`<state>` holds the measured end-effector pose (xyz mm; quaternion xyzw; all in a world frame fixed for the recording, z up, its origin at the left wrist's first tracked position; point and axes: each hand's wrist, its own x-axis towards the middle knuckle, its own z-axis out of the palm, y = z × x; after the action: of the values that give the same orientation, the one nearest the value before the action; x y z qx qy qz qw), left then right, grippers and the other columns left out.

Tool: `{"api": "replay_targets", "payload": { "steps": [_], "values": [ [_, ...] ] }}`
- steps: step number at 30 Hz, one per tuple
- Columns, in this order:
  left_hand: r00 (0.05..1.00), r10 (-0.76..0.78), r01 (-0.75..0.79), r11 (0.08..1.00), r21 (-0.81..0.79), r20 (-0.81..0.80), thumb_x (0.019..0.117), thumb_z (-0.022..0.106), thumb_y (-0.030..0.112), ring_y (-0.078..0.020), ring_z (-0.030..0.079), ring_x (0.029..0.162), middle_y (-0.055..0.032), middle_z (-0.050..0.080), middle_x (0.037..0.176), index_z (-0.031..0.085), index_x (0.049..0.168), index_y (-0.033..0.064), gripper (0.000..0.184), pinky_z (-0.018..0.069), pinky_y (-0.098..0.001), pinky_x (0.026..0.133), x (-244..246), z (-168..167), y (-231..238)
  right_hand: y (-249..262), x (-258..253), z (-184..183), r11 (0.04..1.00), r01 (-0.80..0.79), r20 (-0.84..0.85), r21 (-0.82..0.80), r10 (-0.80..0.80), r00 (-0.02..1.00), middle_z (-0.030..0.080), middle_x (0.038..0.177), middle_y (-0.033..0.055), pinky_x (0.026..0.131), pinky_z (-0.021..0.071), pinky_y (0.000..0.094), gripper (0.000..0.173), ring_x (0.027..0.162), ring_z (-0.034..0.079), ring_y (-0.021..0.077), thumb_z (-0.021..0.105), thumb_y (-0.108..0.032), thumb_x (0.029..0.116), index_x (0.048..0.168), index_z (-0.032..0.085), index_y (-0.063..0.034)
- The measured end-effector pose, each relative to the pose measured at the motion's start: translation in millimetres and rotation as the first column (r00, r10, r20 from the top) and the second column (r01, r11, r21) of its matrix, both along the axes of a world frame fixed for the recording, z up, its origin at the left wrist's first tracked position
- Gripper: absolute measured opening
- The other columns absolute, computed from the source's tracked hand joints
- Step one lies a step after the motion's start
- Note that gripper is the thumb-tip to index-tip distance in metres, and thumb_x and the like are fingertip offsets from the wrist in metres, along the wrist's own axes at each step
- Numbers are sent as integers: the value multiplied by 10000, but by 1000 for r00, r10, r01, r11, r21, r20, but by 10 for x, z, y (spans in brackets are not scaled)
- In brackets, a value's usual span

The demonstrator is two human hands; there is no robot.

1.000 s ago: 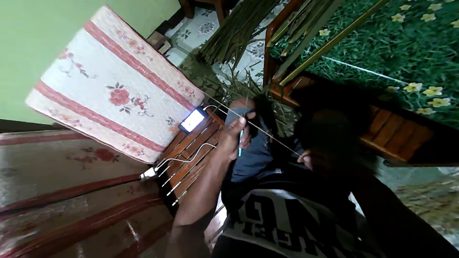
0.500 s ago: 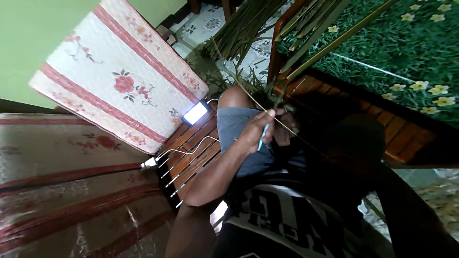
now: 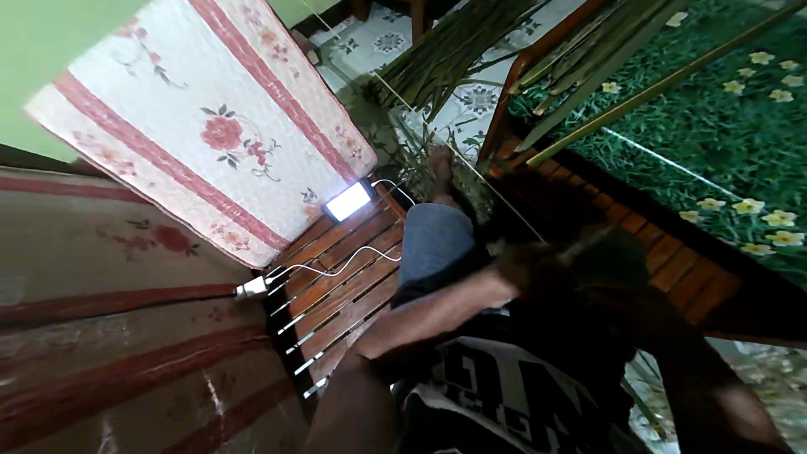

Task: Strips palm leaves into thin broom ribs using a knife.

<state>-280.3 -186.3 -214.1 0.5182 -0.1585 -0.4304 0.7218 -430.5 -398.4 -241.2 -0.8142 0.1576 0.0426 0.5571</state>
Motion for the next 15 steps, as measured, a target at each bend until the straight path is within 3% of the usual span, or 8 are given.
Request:
{"api": "replay_targets", "payload": {
  "steps": [1,3,7,8,9,12,13,15],
  "values": [
    [999,-45,46,998,33,-25,1080,488,158,-15,472,538,45,552,720,625,1148,38,194,414,-170,480,-15,8,-50,34,57,-19,1000,-13,-1,1,13,1000,586,648,-68,460,454,176,229,487,491,-19,573,-182,973,1039,710,-10],
    [991,53,-54,999,-2,-121,1087,432,121,11,469,492,61,539,662,609,1063,44,195,413,-137,440,248,-24,55,-47,27,-53,998,-61,-59,-13,60,996,599,679,-44,480,460,194,209,509,502,1,583,-171,966,1024,702,-9],
    [948,227,-248,966,-72,-223,1107,372,293,-61,452,433,29,476,572,600,1304,82,368,423,-200,427,778,-420,316,-159,14,3,997,-54,-291,52,67,954,555,652,-57,479,423,180,175,500,465,2,536,-87,985,1017,681,6],
    [948,207,-228,972,-62,-243,1109,379,269,-62,459,437,25,482,583,583,1292,88,328,429,-198,426,725,-467,268,-186,50,-56,995,-68,-297,69,85,951,553,635,-77,459,419,176,186,483,462,-6,540,-122,987,1012,700,-30],
    [960,140,-153,988,-37,-241,1103,375,204,-46,467,450,32,495,609,539,1181,95,212,427,-181,425,606,-487,177,-199,89,-134,993,-92,-263,71,108,959,557,620,-103,445,419,161,205,469,464,-29,549,-181,974,996,723,-75],
    [980,-102,111,993,43,-172,1089,458,161,-21,448,490,46,515,688,591,1124,36,185,409,-167,443,284,-347,-39,-188,297,-197,983,-140,-241,121,166,956,585,660,-90,453,437,156,246,485,480,-34,547,-202,983,1059,713,-36],
    [978,-104,113,993,37,-180,1088,445,149,-12,445,487,53,512,674,592,1106,39,185,403,-157,443,339,-301,-23,-230,345,-194,979,-148,-283,141,183,942,605,687,-70,469,448,165,234,503,497,-16,554,-183,984,1065,710,-28],
    [972,46,-50,999,-10,-229,1099,378,152,11,456,466,71,510,612,590,1113,61,232,405,-134,440,687,-302,150,-328,352,-115,976,-81,-390,200,155,907,602,710,-40,497,446,176,167,533,509,19,555,-89,989,1040,687,1]
  ]
}}
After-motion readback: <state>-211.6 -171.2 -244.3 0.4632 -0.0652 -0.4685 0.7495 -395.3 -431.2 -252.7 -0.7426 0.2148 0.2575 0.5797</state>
